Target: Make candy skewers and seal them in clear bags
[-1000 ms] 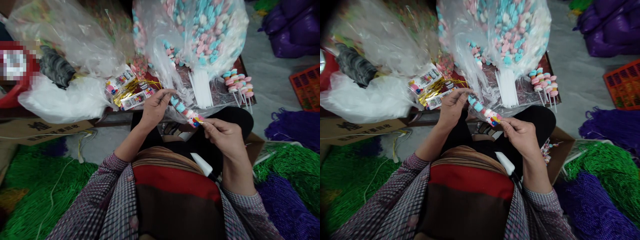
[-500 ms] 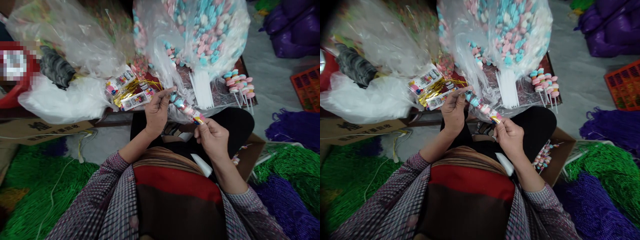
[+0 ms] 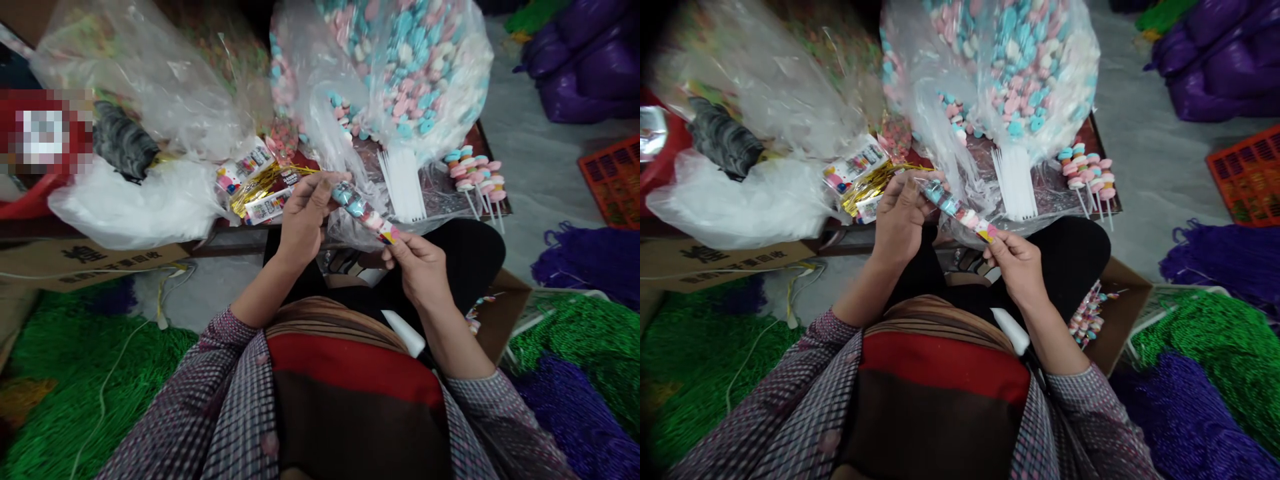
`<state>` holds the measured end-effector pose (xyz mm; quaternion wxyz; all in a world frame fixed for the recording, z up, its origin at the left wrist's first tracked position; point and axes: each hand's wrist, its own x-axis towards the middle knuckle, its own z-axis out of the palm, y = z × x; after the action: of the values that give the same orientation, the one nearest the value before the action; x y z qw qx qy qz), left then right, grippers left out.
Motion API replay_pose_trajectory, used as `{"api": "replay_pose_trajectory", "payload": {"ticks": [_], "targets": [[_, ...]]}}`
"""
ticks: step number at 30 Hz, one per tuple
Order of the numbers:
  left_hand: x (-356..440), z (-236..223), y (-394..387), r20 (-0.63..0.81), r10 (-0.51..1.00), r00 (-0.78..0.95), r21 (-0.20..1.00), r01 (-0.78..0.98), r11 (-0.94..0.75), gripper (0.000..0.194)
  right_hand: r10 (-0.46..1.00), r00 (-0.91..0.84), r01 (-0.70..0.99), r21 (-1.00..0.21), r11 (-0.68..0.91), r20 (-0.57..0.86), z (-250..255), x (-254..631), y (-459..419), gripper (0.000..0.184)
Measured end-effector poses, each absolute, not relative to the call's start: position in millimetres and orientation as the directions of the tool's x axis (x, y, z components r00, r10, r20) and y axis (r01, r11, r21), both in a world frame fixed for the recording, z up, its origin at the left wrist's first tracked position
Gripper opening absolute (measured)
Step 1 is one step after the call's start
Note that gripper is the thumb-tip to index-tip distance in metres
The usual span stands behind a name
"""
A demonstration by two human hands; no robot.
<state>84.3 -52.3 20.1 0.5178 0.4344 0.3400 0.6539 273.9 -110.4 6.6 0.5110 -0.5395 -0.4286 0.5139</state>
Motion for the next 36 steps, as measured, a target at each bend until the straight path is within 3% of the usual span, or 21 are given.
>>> {"api": "replay_pose_trajectory", "payload": {"ticks": [6,11,18,22,27,31,36], "targets": [[72,29,-47,0.258,0.963,-0.076,0.960,-0.090,-0.264,0.047,0.979,0.140,-0.083,-0.987,-0.138,-0.149,2,271,-108,0.033],[60,38,-48,0.333,0.942,0.036,0.937,0.097,-0.335,0.036,0.978,0.181,-0.063,-0.994,-0.094,-0.104,2,273,-108,0.030],[51,53,-54,0.392,0.913,0.111,0.897,0.174,-0.407,0.037,0.970,0.216,-0.111,-0.990,-0.089,-0.112,2,275,-109,0.033],[53,47,-53,0.396,0.908,0.135,0.902,0.127,-0.412,0.037,0.974,0.201,-0.122,-0.989,-0.084,-0.108,2,275,-110,0.036],[60,39,-57,0.417,0.908,0.052,0.891,0.177,-0.419,0.033,0.988,0.112,-0.120,-0.989,-0.089,-0.103,1,275,-114,0.037],[62,42,-61,0.486,0.874,-0.021,0.850,0.247,-0.466,0.025,0.986,0.141,-0.096,-0.993,-0.073,-0.086,0,275,-114,0.037],[60,47,-58,0.486,0.874,0.015,0.857,0.186,-0.480,0.028,0.984,0.154,-0.048,-0.996,-0.079,-0.086,-3,277,-114,0.032]]}}
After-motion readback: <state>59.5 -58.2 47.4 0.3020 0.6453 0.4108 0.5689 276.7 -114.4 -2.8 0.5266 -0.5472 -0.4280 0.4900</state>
